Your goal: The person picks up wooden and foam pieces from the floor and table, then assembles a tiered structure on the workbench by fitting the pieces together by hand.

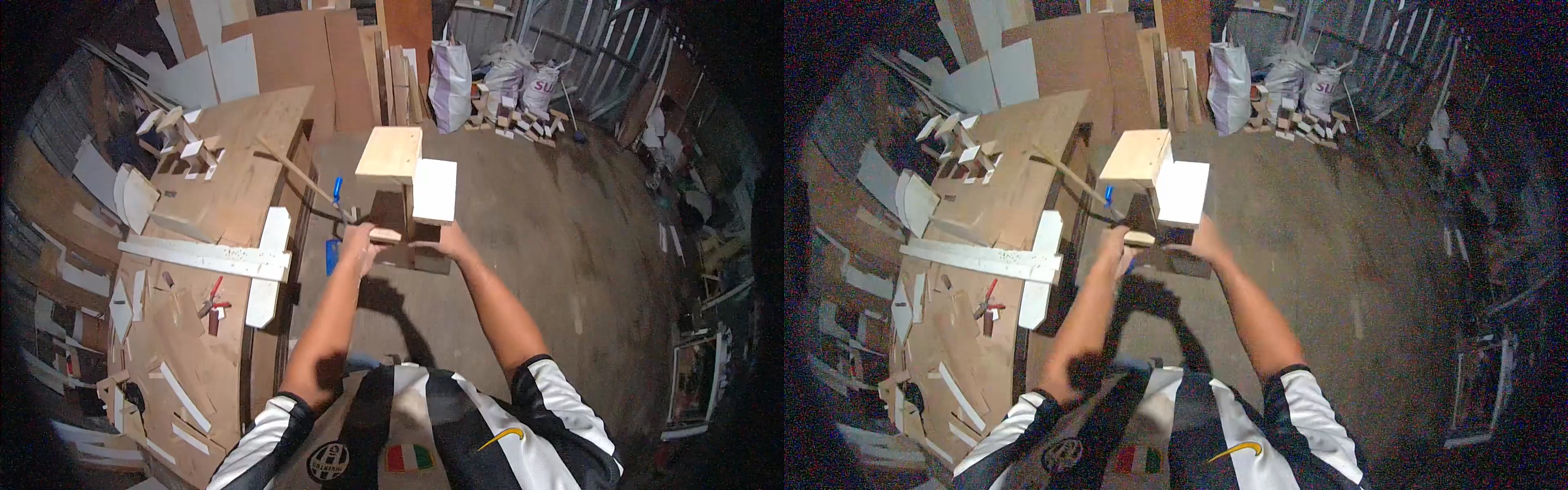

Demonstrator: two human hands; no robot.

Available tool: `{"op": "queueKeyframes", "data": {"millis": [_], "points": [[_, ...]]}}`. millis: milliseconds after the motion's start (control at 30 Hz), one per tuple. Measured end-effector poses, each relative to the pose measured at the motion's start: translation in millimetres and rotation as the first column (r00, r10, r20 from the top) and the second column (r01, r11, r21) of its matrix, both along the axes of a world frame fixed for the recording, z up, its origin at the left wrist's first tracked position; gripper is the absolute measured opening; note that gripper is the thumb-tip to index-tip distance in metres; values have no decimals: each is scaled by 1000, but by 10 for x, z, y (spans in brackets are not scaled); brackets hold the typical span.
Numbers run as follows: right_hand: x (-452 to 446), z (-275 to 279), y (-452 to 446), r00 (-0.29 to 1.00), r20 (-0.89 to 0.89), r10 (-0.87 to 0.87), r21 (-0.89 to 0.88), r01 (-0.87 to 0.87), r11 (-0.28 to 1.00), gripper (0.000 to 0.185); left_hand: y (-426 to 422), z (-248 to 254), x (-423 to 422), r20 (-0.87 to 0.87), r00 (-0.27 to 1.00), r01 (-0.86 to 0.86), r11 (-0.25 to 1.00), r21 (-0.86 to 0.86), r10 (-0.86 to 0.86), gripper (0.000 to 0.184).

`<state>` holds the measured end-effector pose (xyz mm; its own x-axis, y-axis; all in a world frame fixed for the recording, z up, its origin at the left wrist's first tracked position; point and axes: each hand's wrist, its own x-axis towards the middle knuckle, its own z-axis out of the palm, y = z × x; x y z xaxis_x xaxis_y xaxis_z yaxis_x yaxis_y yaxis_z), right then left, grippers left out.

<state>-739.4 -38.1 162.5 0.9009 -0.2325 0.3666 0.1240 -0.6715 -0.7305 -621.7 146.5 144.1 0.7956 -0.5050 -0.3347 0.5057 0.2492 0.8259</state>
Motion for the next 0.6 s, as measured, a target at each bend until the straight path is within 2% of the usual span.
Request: {"op": "queueKeyframes", "data": {"millis": [33,100,133,167,233,300,367,467,567,600], "points": [[82,-2,-113,1000,8,3,-4,-3,1000,60,-85,2,83,8,1000,-3,1000,-4,3,26],[277,-28,-341,978,-205,23,160,10,987,67,-243,29,211,-5,995,100,994,-54,-100,28],[378,-69,-430,973,-224,56,290,12,957,65,-340,47,243,3,999,44,995,-94,-44,28],[498,-112,-525,971,-231,66,295,5,955,65,-432,70,303,-6,999,34,995,-89,-35,28],[801,-118,-705,975,-201,95,459,8,889,60,-648,82,515,-3,1000,-8,992,-129,8,26],[1142,-135,-857,989,-142,46,467,26,884,49,-883,13,819,-16,1000,-16,987,-162,13,28],[1488,-119,-1045,995,-104,-9,393,50,918,49,-1117,15,1107,14,995,-92,979,-184,96,29],[2100,-255,-1503,994,-103,29,374,12,927,43,-1510,193,1550,3,989,-146,969,-197,150,31],[2482,-85,-1764,997,-58,52,382,-25,924,36,-1834,212,2009,12,983,-177,960,-219,183,34],[2628,-108,-1950,991,-119,62,379,-12,925,37,-1930,222,2160,26,989,-133,962,-238,143,35]]}}
